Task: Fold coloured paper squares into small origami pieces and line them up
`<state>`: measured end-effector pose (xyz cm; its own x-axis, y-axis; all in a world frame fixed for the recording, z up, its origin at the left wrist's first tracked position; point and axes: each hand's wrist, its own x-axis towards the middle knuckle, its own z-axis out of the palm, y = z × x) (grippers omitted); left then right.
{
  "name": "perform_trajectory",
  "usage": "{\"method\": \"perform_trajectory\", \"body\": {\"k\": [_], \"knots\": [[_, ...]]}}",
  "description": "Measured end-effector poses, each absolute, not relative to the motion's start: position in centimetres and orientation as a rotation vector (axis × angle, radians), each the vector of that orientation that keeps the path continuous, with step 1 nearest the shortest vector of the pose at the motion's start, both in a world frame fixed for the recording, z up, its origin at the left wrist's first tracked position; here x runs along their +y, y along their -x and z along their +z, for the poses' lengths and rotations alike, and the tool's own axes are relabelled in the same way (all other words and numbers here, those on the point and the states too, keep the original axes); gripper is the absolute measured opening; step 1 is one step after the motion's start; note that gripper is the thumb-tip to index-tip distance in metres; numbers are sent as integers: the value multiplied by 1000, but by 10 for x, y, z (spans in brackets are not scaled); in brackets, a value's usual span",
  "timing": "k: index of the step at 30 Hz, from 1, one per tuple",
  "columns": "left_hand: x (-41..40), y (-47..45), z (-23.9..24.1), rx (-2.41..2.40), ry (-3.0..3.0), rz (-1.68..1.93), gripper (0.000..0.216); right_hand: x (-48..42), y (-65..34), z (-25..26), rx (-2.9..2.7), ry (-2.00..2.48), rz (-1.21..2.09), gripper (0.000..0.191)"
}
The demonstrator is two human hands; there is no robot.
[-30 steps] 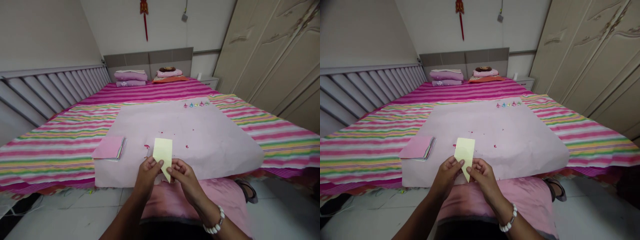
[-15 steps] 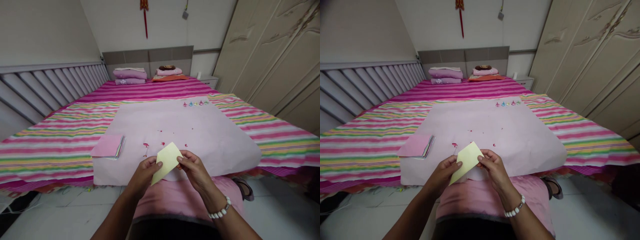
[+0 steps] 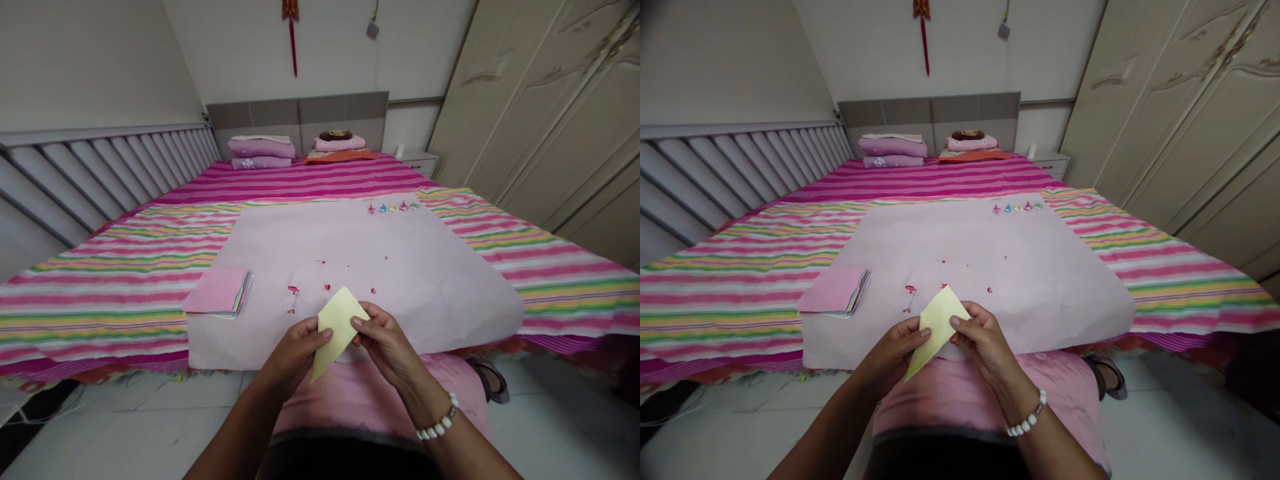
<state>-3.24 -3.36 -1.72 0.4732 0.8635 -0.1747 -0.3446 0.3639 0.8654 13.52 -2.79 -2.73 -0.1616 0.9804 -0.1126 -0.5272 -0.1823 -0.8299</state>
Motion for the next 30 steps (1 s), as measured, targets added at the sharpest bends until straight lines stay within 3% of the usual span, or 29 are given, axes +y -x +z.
{"method": "perform_trajectory", "body": {"k": [6, 13, 21, 24, 30], "knots": [[-33, 37, -17, 810, -893, 873, 35, -25, -141, -25, -804, 779, 1533, 25], [-27, 52, -7, 855, -936, 796, 32, -27, -155, -28, -1165, 755, 1386, 44], [-26, 54, -7, 833, -931, 788, 39, -29, -155, -25, -1531, 775, 1172, 17], [-26, 53, -7, 899, -805, 880, 44, -29, -153, -29, -1483, 814, 1058, 19], [-27, 40, -8, 853, -310, 1108, 14, -32, -145, -37, -1518, 837, 665, 33]]}}
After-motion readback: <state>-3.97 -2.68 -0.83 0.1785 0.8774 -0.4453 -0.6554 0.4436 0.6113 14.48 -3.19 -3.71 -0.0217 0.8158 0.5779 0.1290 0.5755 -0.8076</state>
